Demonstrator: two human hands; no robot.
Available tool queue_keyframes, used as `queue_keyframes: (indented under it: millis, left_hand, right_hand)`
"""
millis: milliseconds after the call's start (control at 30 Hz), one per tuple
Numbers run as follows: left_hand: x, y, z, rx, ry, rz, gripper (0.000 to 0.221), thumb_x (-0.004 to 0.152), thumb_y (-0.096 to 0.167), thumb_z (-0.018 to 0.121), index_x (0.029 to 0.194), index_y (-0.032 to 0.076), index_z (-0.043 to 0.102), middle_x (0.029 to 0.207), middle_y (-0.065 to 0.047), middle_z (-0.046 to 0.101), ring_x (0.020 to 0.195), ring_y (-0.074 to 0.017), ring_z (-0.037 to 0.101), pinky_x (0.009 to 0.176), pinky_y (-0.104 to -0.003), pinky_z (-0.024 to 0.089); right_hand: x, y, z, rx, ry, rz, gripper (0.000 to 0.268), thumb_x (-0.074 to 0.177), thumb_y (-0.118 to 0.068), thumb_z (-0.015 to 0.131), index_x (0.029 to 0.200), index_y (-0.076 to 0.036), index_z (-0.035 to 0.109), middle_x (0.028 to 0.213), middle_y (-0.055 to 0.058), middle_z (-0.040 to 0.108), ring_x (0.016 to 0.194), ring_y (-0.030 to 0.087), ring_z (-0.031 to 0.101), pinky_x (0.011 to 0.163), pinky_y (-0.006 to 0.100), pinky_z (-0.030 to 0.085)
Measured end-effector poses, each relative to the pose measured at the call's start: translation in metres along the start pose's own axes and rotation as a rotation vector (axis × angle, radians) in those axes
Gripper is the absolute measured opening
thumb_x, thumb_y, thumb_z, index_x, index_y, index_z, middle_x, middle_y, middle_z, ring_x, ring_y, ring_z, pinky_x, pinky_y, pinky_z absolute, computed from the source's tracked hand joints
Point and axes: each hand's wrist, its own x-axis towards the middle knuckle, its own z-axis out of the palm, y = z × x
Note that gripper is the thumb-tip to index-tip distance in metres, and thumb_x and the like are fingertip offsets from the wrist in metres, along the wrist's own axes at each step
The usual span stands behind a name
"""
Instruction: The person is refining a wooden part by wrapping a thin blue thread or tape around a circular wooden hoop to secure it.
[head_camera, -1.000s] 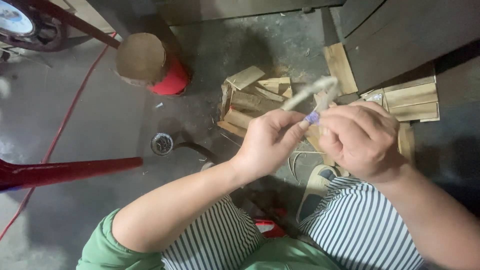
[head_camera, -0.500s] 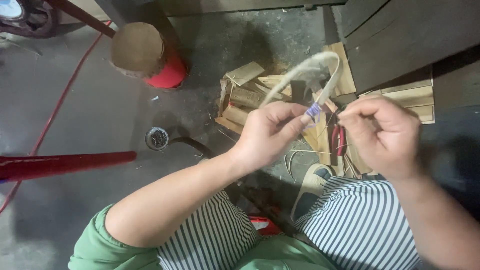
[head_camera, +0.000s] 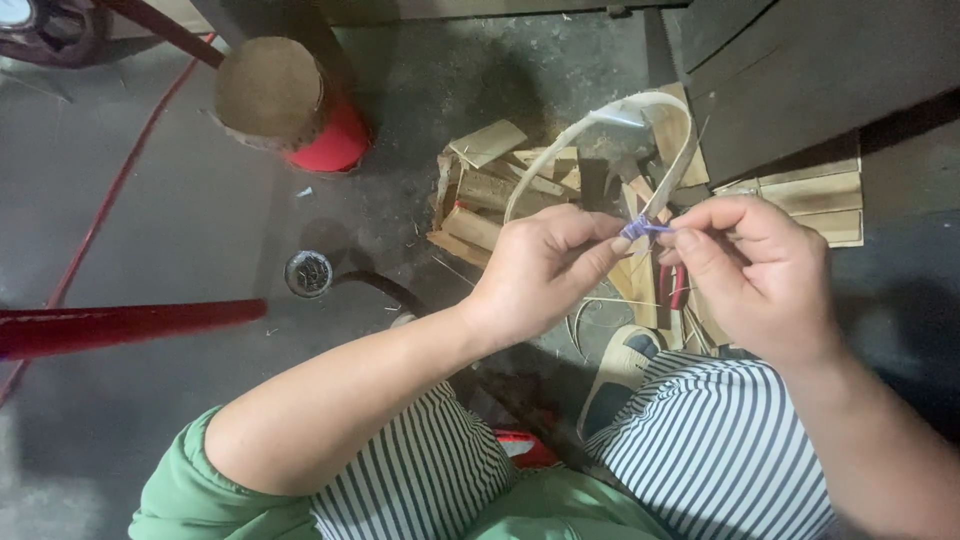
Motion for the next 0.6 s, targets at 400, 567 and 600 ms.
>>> queue_keyframes:
  millis: [400,567,600]
  left_hand:
    - [-0.001,0.004,-0.002,0.073,-0.013,0.079,0.014,0.091,0.007,0.069,0.103,0.002,0.073,0.083,-0.005,0.069,0.065,-0.0143,0.063,0.057,-0.028,0.052]
    - [-0.002,0.005,-0.003,0.128,-0.019,0.140,0.015,0.088,0.004,0.070,0.103,0.003,0.073,0.082,-0.006,0.067,0.064,-0.0168,0.061,0.058,-0.029,0.051]
    - [-0.002,0.006,-0.004,0.154,-0.027,0.172,0.016,0.087,0.003,0.071,0.102,0.002,0.072,0.081,-0.006,0.066,0.064,-0.0174,0.061,0.057,-0.030,0.051]
  right_hand:
    - [0.007,-0.011,0.002,-0.426,0.022,-0.457,0.019,0.088,0.016,0.075,0.105,0.010,0.067,0.098,0.019,0.069,0.075,0.024,0.061,0.066,0.034,0.049]
    - [0.009,-0.005,-0.002,-0.512,-0.036,-0.465,0.015,0.090,0.012,0.071,0.104,0.006,0.066,0.100,0.018,0.065,0.075,0.027,0.060,0.066,0.037,0.048]
    - [0.010,-0.005,-0.003,-0.552,-0.071,-0.460,0.015,0.091,0.010,0.068,0.105,0.005,0.065,0.101,0.017,0.065,0.075,0.028,0.062,0.066,0.039,0.050]
